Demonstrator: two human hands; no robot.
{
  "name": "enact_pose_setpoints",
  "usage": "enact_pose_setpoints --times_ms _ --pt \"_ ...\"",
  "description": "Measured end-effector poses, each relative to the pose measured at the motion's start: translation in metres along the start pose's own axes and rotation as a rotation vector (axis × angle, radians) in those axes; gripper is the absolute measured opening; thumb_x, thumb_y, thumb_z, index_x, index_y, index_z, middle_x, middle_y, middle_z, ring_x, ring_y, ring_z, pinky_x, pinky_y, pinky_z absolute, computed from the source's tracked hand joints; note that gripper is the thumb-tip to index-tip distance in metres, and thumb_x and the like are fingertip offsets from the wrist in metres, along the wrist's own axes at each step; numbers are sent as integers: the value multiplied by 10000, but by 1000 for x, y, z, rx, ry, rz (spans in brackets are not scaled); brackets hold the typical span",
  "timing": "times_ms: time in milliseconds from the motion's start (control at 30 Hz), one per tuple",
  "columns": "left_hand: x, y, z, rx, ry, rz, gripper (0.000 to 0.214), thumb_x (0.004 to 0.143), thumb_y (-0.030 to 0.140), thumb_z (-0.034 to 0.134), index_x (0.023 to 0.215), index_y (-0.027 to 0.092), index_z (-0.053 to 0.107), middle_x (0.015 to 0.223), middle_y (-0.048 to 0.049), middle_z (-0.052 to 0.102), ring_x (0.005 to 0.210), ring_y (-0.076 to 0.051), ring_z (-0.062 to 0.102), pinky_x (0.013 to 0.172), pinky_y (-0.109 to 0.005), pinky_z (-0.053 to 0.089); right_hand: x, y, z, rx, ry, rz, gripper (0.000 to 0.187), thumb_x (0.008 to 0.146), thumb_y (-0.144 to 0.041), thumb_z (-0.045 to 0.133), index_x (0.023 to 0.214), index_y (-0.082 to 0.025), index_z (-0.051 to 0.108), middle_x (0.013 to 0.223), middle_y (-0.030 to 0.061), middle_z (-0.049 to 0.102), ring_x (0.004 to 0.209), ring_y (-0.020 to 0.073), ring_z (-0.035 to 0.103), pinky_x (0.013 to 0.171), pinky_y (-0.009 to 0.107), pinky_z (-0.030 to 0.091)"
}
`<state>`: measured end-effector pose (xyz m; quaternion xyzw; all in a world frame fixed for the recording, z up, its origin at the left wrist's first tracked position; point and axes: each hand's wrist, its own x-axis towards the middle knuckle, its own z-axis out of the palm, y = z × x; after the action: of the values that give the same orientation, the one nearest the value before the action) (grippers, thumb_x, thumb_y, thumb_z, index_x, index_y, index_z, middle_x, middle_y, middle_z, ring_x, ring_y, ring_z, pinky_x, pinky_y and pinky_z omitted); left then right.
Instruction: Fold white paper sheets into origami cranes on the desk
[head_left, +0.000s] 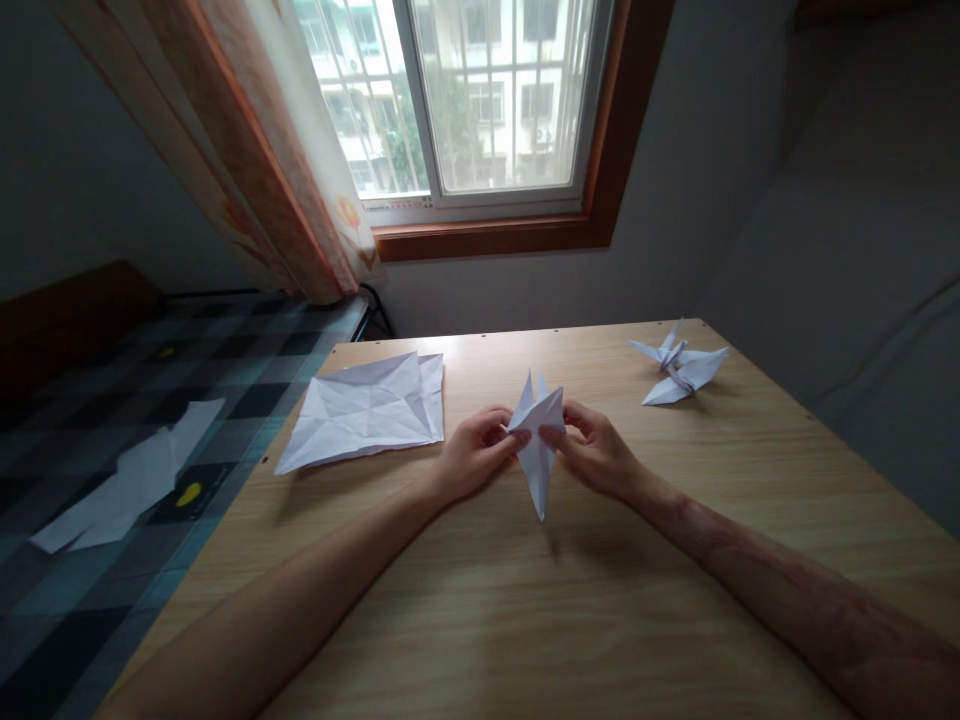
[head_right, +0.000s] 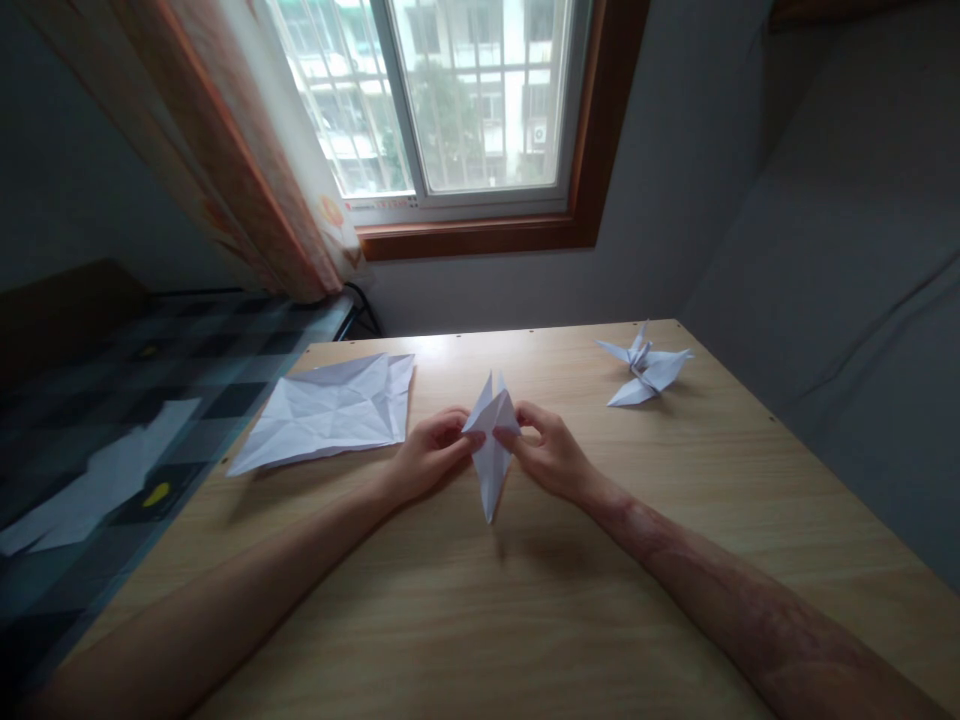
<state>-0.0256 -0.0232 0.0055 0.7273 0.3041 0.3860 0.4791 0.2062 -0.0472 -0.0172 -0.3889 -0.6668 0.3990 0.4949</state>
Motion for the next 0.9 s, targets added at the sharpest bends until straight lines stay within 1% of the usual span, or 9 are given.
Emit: enact_pose_setpoints --times_ms 100,200,300,433,500,633,733,800,900 --pt "-1 -1 2 -30 54 1 352 978 508 796 925 160 779 1113 -110 716 940 -189 685 800 -279 552 0 1 0 1 -8 -16 294 1029 -520 730 999 -231 777 1023 57 789 1017 277 717 922 394 605" --pt "-3 -3 2 -32 92 -1 308 925 460 865 1028 180 790 1307 -121 675 957 -171 701 794 -268 575 0 2 0 14 -35 12 310 1019 -539 736 998 -235 790 1019 62 794 1018 293 725 915 413 618" --pt "-4 -4 0 4 68 14 325 890 400 907 1125 204 796 1417 -129 622 1088 -206 721 872 -292 607 0 3 1 58 -78 43 332 1019 -552 733 968 -229 788 982 61 783 988 287 728 890 406 628" --pt "-3 -8 -1 21 25 47 326 897 372 900 1153 202 791 1447 -144 598 1229 -257 699 973 -335 611 -1 -1 3 122 -130 52 313 1036 -531 714 1011 -225 776 1004 61 766 961 263 728 901 412 639" --pt "-2 -11 -1 14 46 57 308 912 374 884 1141 192 785 1431 -151 606 1242 -258 692 985 -331 603 -1 -3 5 112 -116 18 253 1019 -489 748 1052 -239 770 1046 64 760 1006 260 727 944 423 645" --pt "-1 -14 2 -64 88 63 309 921 374 869 1124 169 758 1374 -160 653 1190 -246 700 971 -314 583 -2 -3 6 75 -116 -65 161 1002 -350 764 1149 -289 789 1247 93 710 1196 277 703 1010 422 647" --pt "-1 -12 2 -155 50 -10 367 930 379 857 1195 171 712 1199 -113 732 1052 -217 719 883 -285 563 -1 -3 5 10 -119 -105 237 1006 -236 707 1203 -314 813 1280 102 686 1233 281 695 1044 420 629" --pt "0 -10 1 -188 35 -46 350 936 390 843 1165 165 705 1069 -73 747 973 -201 705 843 -272 540 -1 -4 3 -56 -107 -139 307 984 -170 678 1216 -314 818 1253 96 692 1213 275 695 1061 421 608" --pt "1 -8 0 -175 63 -53 282 956 394 793 1081 149 731 1020 -61 747 951 -197 671 859 -277 517 -1 -9 0 -109 -102 -190 382 929 -108 640 1219 -290 809 1260 88 694 1219 276 679 1081 424 577"
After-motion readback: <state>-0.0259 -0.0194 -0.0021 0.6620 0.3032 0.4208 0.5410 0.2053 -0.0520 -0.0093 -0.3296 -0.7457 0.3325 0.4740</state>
